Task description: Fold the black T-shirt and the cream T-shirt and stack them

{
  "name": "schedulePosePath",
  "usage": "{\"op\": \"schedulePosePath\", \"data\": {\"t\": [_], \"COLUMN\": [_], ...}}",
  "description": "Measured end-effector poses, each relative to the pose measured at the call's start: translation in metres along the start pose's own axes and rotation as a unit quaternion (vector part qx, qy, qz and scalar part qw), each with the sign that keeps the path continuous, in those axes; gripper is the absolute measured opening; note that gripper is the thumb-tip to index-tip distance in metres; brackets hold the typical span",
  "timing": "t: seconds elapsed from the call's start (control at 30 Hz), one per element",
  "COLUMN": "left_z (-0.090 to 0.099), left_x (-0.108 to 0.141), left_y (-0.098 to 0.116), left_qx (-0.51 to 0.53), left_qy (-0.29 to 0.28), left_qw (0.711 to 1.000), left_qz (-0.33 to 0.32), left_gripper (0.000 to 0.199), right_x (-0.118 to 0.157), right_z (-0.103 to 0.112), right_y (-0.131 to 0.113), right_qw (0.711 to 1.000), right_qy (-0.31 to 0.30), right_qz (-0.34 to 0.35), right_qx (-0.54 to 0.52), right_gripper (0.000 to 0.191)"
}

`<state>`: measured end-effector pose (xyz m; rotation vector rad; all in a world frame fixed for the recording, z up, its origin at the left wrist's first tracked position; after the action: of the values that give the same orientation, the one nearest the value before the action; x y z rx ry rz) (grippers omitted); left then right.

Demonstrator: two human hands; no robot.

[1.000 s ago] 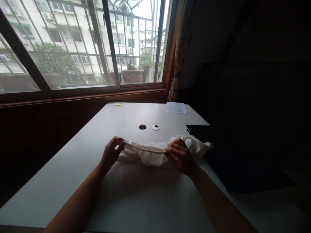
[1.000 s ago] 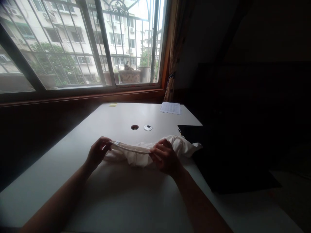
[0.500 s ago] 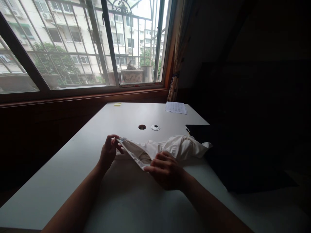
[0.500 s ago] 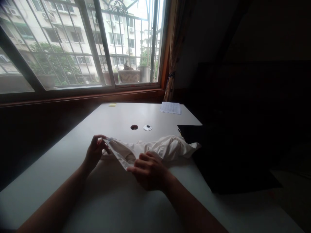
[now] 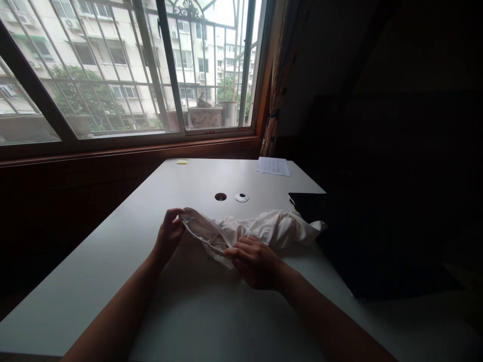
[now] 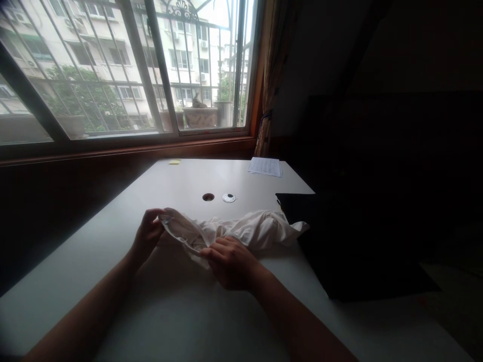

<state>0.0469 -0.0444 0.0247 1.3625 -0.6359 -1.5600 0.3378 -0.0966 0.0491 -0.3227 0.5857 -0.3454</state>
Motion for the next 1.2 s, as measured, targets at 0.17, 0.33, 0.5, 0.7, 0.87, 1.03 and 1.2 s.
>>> {"op": "schedulePosePath", "data": {"t": [0.17, 0.33, 0.5, 0.7, 0.87, 1.03, 1.2], "left_z": [-0.002, -0.002, -0.002, -0.002, -0.002, -0.002, 0.0], "left_x": [-0.001, 0.0, 0.0, 0.0, 0.0, 0.001, 0.005], "left_y": [0.002, 0.003, 0.003, 0.004, 0.006, 0.01, 0.011], "left_qx": [0.008, 0.003, 0.003, 0.014, 0.01, 0.027, 0.052], "left_qy": [-0.005, -0.001, -0.002, -0.004, 0.002, -0.007, -0.038], "left_qw": [1.0, 1.0, 1.0, 1.0, 1.0, 1.0, 0.998], "left_qz": [0.004, 0.001, 0.003, 0.003, 0.003, 0.014, 0.011], "left_gripper": [0.037, 0.037, 0.038, 0.035, 0.038, 0.036, 0.032], "right_x": [0.002, 0.004, 0.004, 0.005, 0.005, 0.004, 0.005], "right_z": [-0.004, 0.0, 0.003, 0.002, 0.004, 0.006, 0.006], "right_y": [0.007, 0.01, 0.011, 0.013, 0.012, 0.009, 0.012], "right_qw": [0.998, 0.994, 0.991, 0.991, 0.991, 0.991, 0.991], "right_qy": [0.045, 0.084, 0.105, 0.113, 0.118, 0.101, 0.089], "right_qz": [-0.015, -0.045, -0.045, -0.033, -0.027, -0.021, -0.028], "right_qx": [-0.038, -0.061, -0.067, -0.065, -0.058, -0.088, -0.096], "right_gripper": [0.036, 0.032, 0.033, 0.033, 0.032, 0.026, 0.038]}}
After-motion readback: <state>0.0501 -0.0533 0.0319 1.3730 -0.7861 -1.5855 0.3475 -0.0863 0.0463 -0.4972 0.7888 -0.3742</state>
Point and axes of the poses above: each hand's wrist, its own x-axis away from the middle knuckle, its own z-axis out of the back of the hand, y = z × x, the point moved 2 cm from there along -x, towards the middle knuckle, and after that the axes turned 15 degrees about -x, right-handed, at the moved point
